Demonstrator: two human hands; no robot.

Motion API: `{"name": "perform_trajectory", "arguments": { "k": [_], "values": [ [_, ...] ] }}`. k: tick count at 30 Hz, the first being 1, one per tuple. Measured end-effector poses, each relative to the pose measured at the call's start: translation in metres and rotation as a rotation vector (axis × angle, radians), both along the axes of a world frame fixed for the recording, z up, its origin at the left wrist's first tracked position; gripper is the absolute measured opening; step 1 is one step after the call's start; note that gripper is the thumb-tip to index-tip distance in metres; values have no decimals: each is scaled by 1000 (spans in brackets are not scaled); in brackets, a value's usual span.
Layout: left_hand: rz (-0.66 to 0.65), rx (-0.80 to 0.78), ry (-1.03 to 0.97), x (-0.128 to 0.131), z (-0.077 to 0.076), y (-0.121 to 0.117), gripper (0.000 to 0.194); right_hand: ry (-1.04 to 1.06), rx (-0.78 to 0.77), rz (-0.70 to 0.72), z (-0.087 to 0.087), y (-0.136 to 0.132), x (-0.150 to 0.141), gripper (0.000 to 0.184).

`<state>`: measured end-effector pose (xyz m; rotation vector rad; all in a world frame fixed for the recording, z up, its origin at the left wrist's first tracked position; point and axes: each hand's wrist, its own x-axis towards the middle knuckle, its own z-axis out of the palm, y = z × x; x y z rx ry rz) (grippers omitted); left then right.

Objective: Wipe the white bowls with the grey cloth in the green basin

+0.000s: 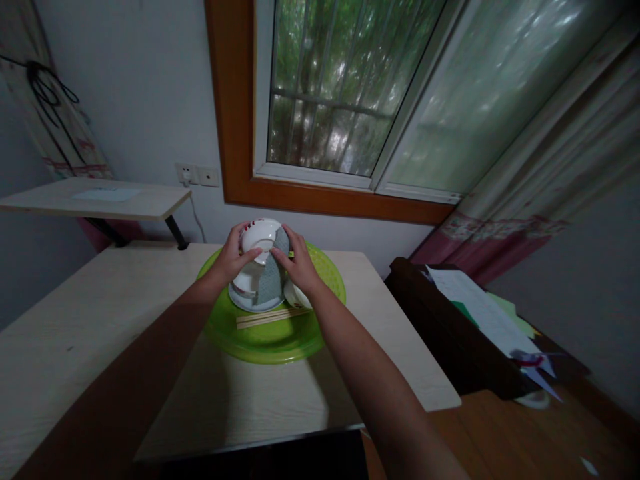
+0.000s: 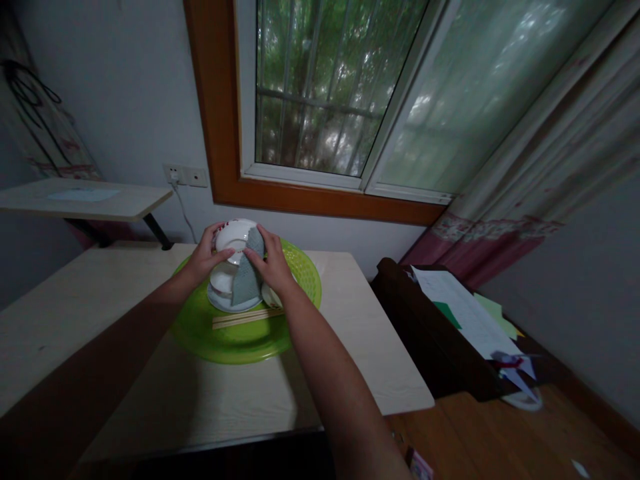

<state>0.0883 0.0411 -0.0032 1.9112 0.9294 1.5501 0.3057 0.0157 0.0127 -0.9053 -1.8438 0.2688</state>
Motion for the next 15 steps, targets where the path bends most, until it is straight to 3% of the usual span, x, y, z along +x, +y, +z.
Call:
{"name": "perform_trajectory", "arguments": {
  "k": [8,15],
  "values": [
    [-24,-54,12,0,-7,4,84,3,59,48,4,-3,4,63],
    [63,-48,129,-1,-6,2,85,-80,73,48,10,-9,8,60]
  ]
}}
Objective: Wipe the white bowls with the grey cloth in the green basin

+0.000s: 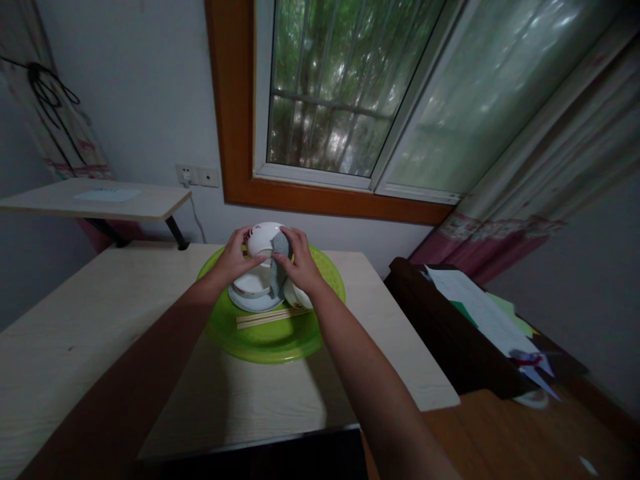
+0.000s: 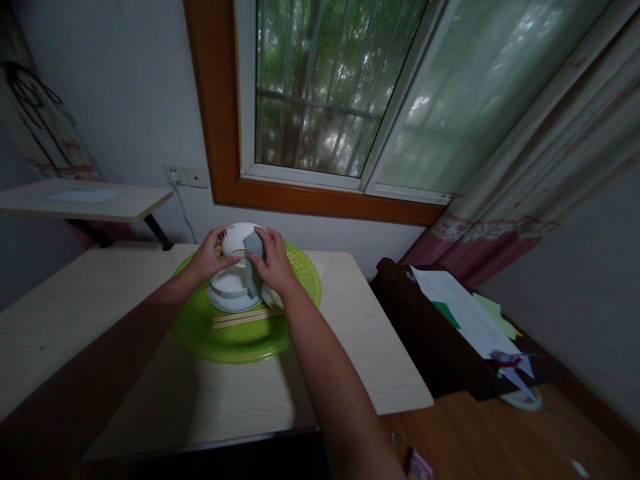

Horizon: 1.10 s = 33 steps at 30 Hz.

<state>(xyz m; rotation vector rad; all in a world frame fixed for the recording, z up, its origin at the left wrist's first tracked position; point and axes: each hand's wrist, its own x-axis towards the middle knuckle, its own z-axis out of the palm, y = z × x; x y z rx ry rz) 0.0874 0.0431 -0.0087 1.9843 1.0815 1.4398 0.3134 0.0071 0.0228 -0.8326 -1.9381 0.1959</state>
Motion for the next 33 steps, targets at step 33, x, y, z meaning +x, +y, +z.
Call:
{"name": "perform_trajectory", "arguments": {
  "k": [33],
  "values": [
    [-2,-65,20,2,11,-12,71,263,-193,-33,-6,14,5,49]
  ]
}}
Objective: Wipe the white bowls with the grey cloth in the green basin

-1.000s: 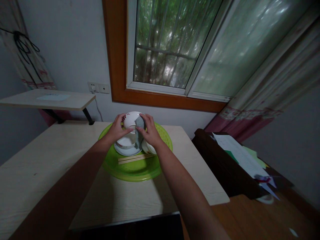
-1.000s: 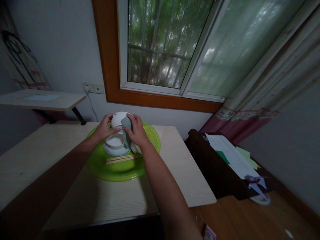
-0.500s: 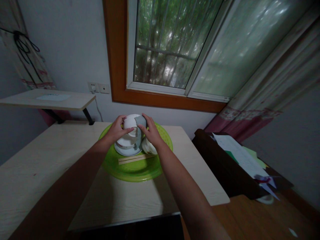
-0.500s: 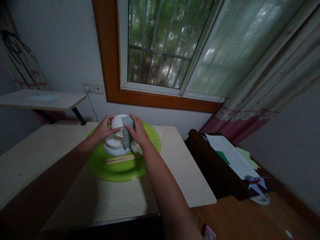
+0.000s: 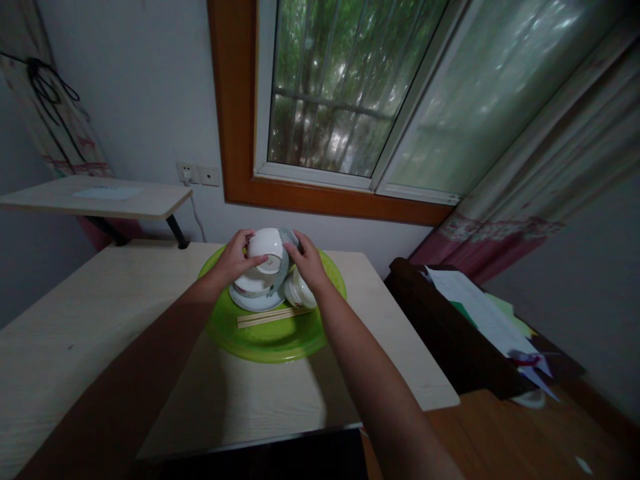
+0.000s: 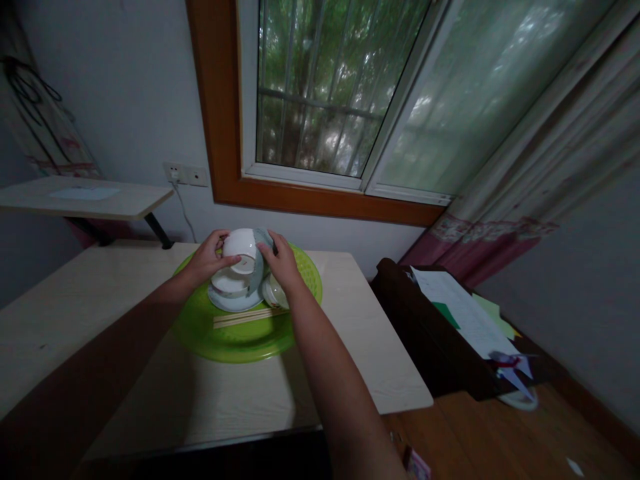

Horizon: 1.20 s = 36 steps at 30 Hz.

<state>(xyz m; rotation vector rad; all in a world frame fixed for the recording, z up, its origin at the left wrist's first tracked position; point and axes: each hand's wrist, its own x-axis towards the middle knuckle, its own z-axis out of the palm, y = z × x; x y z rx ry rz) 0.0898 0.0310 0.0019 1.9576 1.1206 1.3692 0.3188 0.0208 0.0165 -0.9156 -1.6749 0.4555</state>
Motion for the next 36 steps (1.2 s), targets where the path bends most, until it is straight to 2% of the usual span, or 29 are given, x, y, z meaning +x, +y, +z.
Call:
{"name": "perform_trajectory", "arguments": {
  "k": [5,13,18,25,31,36],
  "values": [
    [-18,4,-14,0,1,1,73,-68,-3,-3,3,-7,-2,63],
    [-29,-11,-15,0,-1,1,73,57,-55,-10,0,2,-1,45],
    [-31,-36,-22,1,3,-2,73,70,-50,-1,0,3,0,44],
    [-20,-45,-74,1,6,-2,74,-39,-37,13,2,-5,-2,65],
    [1,-38,-68,0,2,2,72,27,-66,25,2,-2,-3,55],
    [-37,-46,-99,0,3,1,70,105,-88,18,2,1,-1,44]
  ]
}}
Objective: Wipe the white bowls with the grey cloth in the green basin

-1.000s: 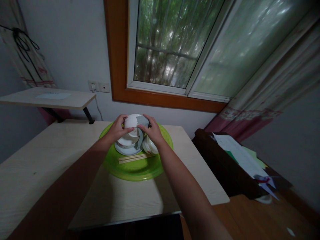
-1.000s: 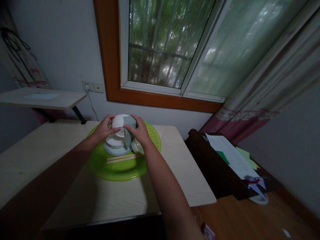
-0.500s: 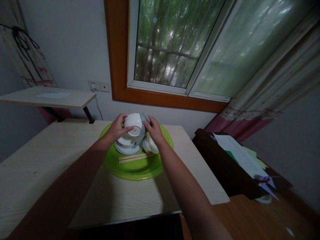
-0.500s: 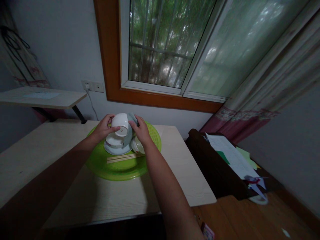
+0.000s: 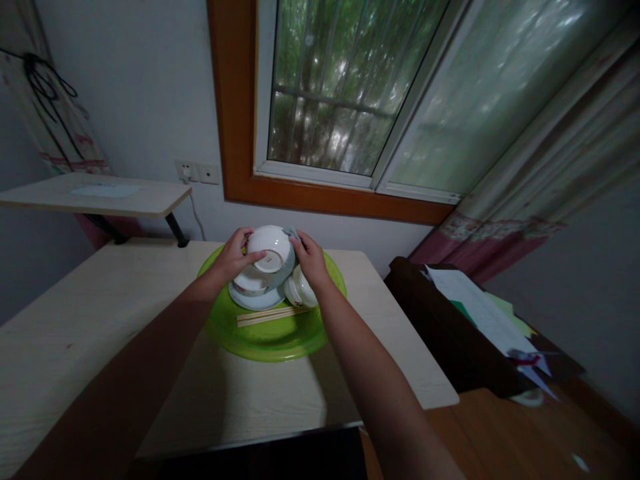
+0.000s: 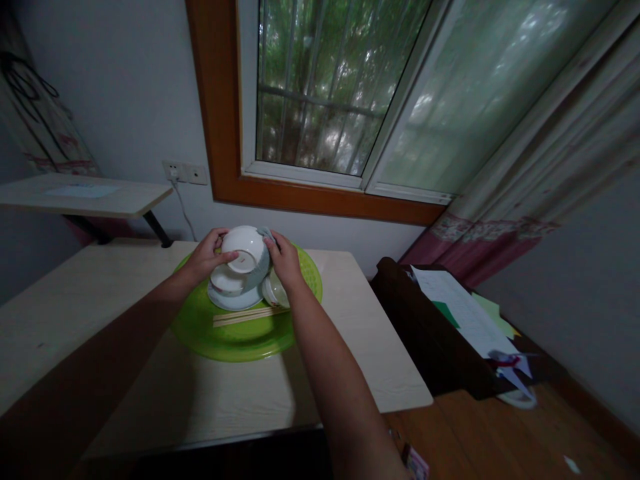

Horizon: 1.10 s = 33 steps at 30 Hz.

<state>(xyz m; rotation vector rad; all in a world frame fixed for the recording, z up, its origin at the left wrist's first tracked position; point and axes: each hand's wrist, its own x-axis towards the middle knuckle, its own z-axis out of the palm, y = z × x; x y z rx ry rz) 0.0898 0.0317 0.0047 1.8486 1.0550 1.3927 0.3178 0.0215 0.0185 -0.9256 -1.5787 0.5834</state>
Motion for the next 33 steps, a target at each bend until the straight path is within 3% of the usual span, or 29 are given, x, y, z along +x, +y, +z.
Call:
{"name": "perform_trajectory", "arguments": {
  "k": [6,12,19,24,33],
  "values": [
    [26,5,-23,-1,-2,2,68,-12,-8,61,3,-4,-1,46],
    [41,-2,-64,-5,-6,8,70,-69,-53,52,0,-6,-3,68],
    [14,-25,-80,-2,0,3,68,-18,-41,42,-1,-1,0,47],
    [-7,-13,-96,-2,1,1,68,10,-17,57,0,-2,0,46],
    [35,-28,-115,-2,0,2,67,-53,-58,82,0,-5,-2,73]
  ]
}}
